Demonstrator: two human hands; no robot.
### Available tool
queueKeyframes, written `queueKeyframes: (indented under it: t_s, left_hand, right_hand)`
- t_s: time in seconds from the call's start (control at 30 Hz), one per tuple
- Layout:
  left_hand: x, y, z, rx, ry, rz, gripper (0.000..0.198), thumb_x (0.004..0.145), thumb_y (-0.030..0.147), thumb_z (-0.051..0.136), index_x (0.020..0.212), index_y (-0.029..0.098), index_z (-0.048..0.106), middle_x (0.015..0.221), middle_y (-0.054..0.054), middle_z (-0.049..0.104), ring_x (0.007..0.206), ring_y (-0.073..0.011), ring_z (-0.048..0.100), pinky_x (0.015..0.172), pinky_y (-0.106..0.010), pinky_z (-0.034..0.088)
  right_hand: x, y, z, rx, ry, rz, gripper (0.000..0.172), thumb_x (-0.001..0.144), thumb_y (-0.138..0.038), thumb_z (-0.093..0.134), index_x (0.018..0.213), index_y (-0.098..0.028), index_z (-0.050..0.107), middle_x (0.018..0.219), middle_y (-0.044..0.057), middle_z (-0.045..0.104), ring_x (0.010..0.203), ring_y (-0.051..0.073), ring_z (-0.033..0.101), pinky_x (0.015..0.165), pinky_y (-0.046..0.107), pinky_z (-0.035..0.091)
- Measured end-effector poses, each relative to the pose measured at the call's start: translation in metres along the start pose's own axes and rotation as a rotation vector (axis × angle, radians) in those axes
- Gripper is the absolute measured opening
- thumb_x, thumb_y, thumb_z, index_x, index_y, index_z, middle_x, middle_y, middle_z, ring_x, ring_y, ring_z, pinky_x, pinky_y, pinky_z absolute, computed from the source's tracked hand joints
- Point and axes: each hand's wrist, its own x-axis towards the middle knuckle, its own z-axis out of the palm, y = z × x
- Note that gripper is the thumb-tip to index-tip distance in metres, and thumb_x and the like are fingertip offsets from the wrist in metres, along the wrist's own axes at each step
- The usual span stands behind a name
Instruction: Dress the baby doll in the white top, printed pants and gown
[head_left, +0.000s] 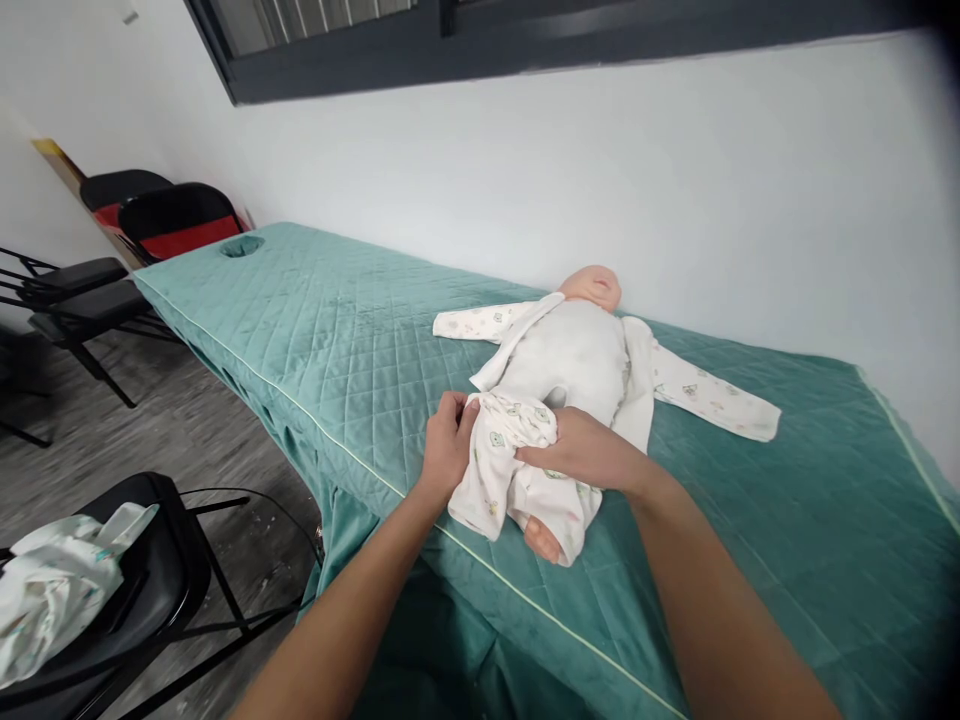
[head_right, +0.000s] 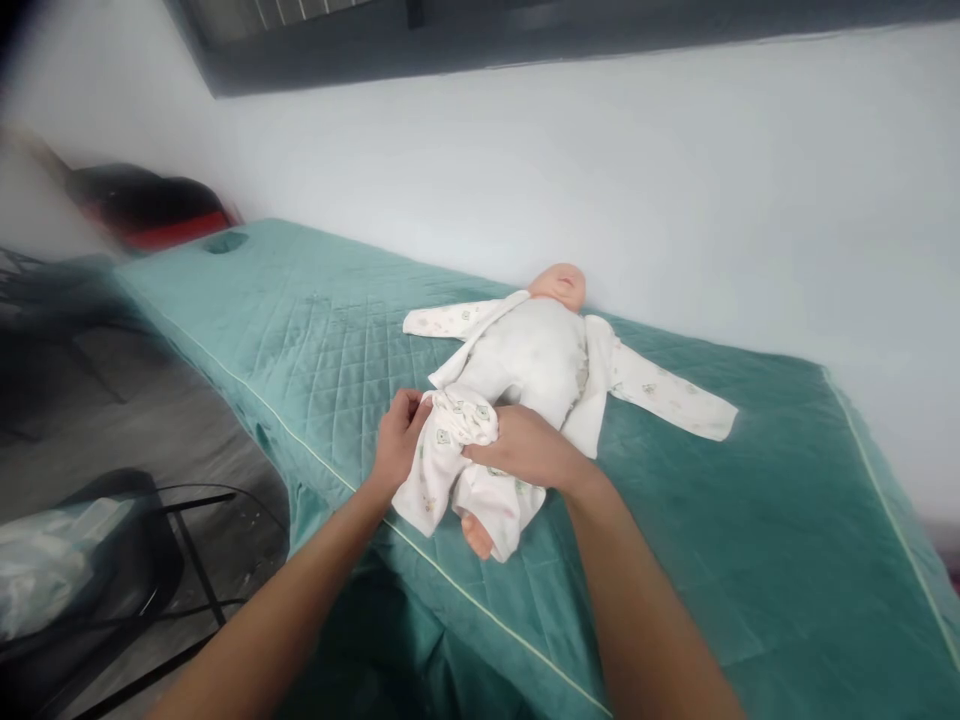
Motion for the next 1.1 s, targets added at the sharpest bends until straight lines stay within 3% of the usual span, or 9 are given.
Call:
queueKeyframes:
  t_s: [0.23,0.5,0.7,0.77,0.83,0.93,1.1]
  left_hand:
    - [-0.001,-0.002,0.002,-0.013,0.011,0.002,0.025,0.095,0.043,0.048,0.091,0.02,0.055,0.083,0.0,0.063,0.075,-0.0144,0.056,0.068,-0.025,0.039]
    - [-0.001,0.001,0.003,0.002,0.021,0.007,0.026,0.096,0.044,0.047,0.089,0.02,0.055,0.08,0.0,0.061,0.073,-0.0143,0.055,0.067,-0.025,0.038]
    - [-0.019,0.006,-0.003,-0.072,0.19,-0.082,0.028,0.088,0.047,0.06,0.087,0.02,0.053,0.079,0.002,0.054,0.074,-0.0139,0.05,0.07,-0.025,0.039]
    - [-0.037,0.009,-0.009,-0.093,0.138,-0.158,0.032,0.088,0.051,0.058,0.081,0.02,0.053,0.073,0.003,0.051,0.068,-0.0132,0.046,0.064,-0.025,0.037]
    - [-0.056,0.012,-0.016,-0.131,0.014,-0.22,0.037,0.09,0.055,0.054,0.077,0.02,0.053,0.069,0.002,0.049,0.065,-0.0128,0.043,0.06,-0.025,0.035]
    - [-0.079,0.019,-0.023,-0.207,-0.12,-0.252,0.038,0.091,0.056,0.052,0.081,0.019,0.054,0.073,0.002,0.052,0.068,-0.0129,0.044,0.062,-0.025,0.036]
    - [-0.08,0.023,-0.021,-0.269,-0.12,-0.25,0.037,0.092,0.055,0.051,0.081,0.02,0.05,0.075,0.002,0.05,0.07,-0.013,0.044,0.065,-0.025,0.037]
  right_hand:
    - [0.002,0.004,0.0,0.007,0.057,-0.001,0.019,0.081,-0.037,0.059,0.083,-0.022,0.071,0.086,0.0,0.074,0.084,0.026,0.067,0.067,0.033,0.05]
    - [0.006,0.006,0.0,0.096,0.122,-0.039,0.023,0.083,-0.037,0.058,0.09,-0.021,0.073,0.097,0.001,0.075,0.093,0.026,0.067,0.079,0.034,0.052]
    - [0.005,0.004,-0.001,0.159,0.132,-0.024,0.025,0.083,-0.036,0.06,0.099,-0.021,0.073,0.107,0.002,0.074,0.1,0.027,0.067,0.086,0.035,0.052]
    - [0.005,0.004,-0.001,0.157,0.133,-0.032,0.025,0.083,-0.036,0.061,0.098,-0.021,0.074,0.105,0.002,0.074,0.099,0.027,0.067,0.087,0.036,0.052]
    - [0.004,0.003,-0.002,0.165,0.126,-0.031,0.025,0.083,-0.037,0.062,0.097,-0.02,0.074,0.102,0.002,0.075,0.098,0.027,0.067,0.088,0.036,0.052]
    - [0.002,0.003,-0.004,0.188,0.114,-0.023,0.026,0.084,-0.039,0.062,0.1,-0.021,0.074,0.105,0.002,0.074,0.1,0.027,0.067,0.088,0.036,0.052]
    - [0.0,0.002,-0.005,0.264,0.103,-0.083,0.036,0.085,-0.041,0.065,0.116,-0.023,0.068,0.119,0.003,0.071,0.109,0.026,0.065,0.095,0.039,0.051]
